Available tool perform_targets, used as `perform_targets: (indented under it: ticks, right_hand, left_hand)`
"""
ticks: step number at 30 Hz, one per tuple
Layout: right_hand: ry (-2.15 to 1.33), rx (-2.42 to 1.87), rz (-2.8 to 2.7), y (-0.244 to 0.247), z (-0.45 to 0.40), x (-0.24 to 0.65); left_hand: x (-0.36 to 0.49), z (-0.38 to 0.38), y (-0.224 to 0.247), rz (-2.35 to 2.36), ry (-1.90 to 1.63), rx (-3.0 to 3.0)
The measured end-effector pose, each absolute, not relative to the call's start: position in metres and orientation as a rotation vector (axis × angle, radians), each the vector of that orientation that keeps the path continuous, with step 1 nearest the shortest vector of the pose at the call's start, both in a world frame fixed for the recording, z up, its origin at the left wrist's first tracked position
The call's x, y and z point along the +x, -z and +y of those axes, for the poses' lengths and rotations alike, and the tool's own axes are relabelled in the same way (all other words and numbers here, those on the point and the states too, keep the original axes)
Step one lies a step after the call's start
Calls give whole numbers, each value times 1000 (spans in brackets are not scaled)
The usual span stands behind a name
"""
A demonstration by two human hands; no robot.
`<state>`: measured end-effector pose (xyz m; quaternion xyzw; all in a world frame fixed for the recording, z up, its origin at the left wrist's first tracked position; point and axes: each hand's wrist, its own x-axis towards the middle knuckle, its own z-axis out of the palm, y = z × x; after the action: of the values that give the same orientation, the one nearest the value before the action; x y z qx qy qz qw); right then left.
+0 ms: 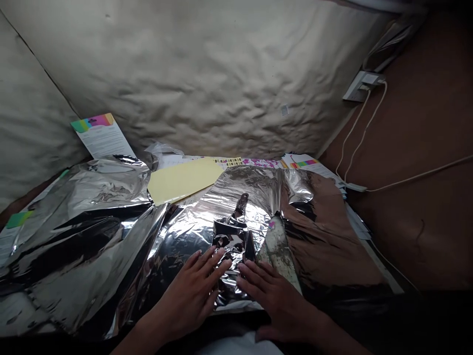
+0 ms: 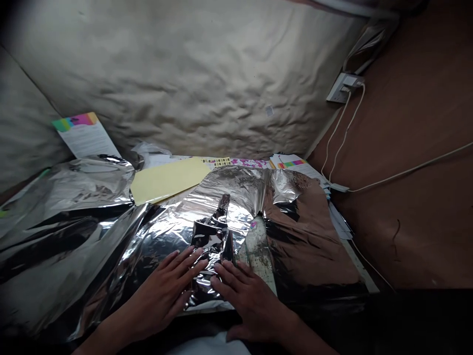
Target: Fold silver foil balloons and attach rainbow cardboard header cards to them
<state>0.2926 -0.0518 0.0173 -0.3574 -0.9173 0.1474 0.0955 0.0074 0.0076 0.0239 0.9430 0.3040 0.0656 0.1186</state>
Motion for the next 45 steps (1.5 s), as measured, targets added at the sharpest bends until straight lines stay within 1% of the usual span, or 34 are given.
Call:
perform_targets:
  ticks: [2, 5, 8, 10, 14, 18, 20, 24, 29, 33, 35, 37, 39, 43, 45]
  right_hand:
    - [-543, -1069, -2702, -22, -43, 294]
    - [-734, -1003, -2555, -28, -25, 295]
    - [-963, -948, -2306, -29, -3, 294]
    - [-1116, -1058, -2054, -26, 13, 289]
    - [-1329, -1334, -1466, -22, 37, 275]
    - [-1567, -1287, -1236, -26, 48, 269]
    - [-1599, -1276, -1218, -27, 50, 268]
    - [-1507, -1324, -1264, -26, 54, 264]
    - [-1517, -1424, -1226, -23, 58, 261]
    - [-1400, -1598, -1247, -20, 64, 262]
    - [-1498, -1607, -1141, -20, 68, 262]
    - [-1642, -1585, -1007, -23, 71, 261]
    - [-1690, -1588, -928, -26, 73, 260]
    - [-1639, -1628, -940, -29, 74, 258]
    - [-1676, -1610, -958, -29, 71, 259]
  left_hand:
    - [6, 13, -30, 826, -172, 2697]
    - [2, 26, -39, 768, -231, 2543]
    - [-2, 39, -48, 777, -281, 2398]
    - [-3, 44, -50, 793, -280, 2338]
    - [9, 47, -48, 962, -373, 2108]
    - [32, 53, -46, 1148, -561, 1767]
    - [38, 57, -47, 1217, -572, 1703]
    - [41, 60, -47, 1321, -531, 1727]
    - [44, 59, -34, 1569, -521, 2018]
    - [45, 61, -28, 1654, -370, 2150]
    - [46, 62, -28, 1716, -344, 2207]
    - [49, 62, -27, 1781, -446, 2265]
    - [53, 61, -23, 1694, -564, 2375]
    - [60, 59, -6, 1328, -481, 2548]
    - [61, 58, -1, 1312, -537, 2479]
